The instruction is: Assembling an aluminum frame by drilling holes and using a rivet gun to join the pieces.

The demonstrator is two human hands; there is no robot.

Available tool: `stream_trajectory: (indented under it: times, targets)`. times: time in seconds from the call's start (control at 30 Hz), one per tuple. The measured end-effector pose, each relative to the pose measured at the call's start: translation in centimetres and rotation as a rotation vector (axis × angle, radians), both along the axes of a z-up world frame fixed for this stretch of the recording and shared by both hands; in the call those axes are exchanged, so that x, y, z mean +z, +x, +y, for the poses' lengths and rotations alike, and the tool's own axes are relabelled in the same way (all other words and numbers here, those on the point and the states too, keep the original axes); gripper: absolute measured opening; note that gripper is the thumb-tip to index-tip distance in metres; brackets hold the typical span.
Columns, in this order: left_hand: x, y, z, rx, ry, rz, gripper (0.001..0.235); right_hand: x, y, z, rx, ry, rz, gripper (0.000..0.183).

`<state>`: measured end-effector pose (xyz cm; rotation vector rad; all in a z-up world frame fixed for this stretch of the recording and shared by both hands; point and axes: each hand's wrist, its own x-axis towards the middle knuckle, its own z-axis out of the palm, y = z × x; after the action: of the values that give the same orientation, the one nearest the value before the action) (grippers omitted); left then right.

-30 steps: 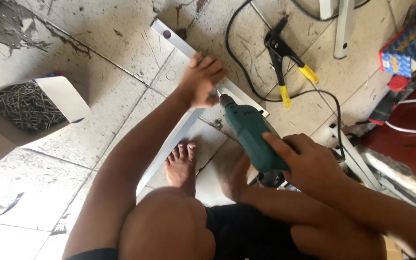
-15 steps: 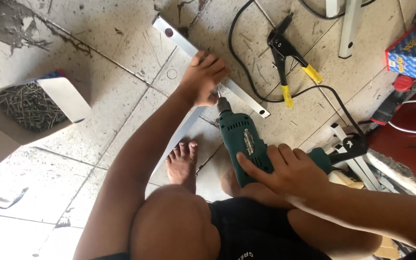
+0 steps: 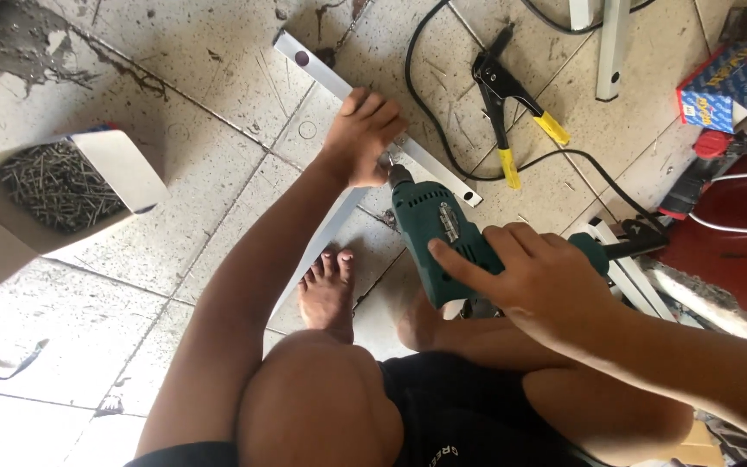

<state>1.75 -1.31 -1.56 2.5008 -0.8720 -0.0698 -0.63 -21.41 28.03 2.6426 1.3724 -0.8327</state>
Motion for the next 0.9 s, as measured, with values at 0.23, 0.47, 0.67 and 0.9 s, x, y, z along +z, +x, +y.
stream_trajectory:
  times: [0.23,0.47,0.67,0.9]
  targets:
    - [-0.2,-0.2,-0.1,0.004,0.043,-0.045,0.067,-0.4,-0.9,-0.7,-0.014,0.032,-0.006,0.078]
    - [0.2,0.1,-0.2,0.024,0.042,-0.078,0.069,-0.1,-0.8,-0.1,-0.011,-0.001,-0.047,0.08]
    - [-0.6,-0.2,-0.5,0.066,-0.014,-0.06,0.076,-0.5,-0.5,1.5,0.087,-0.075,-0.036,0.082]
    - [-0.4,-0.2,-0.2,0.051,0.005,-0.067,0.077,-0.3,0.0,3.2,0.066,-0.008,-0.126,0.073]
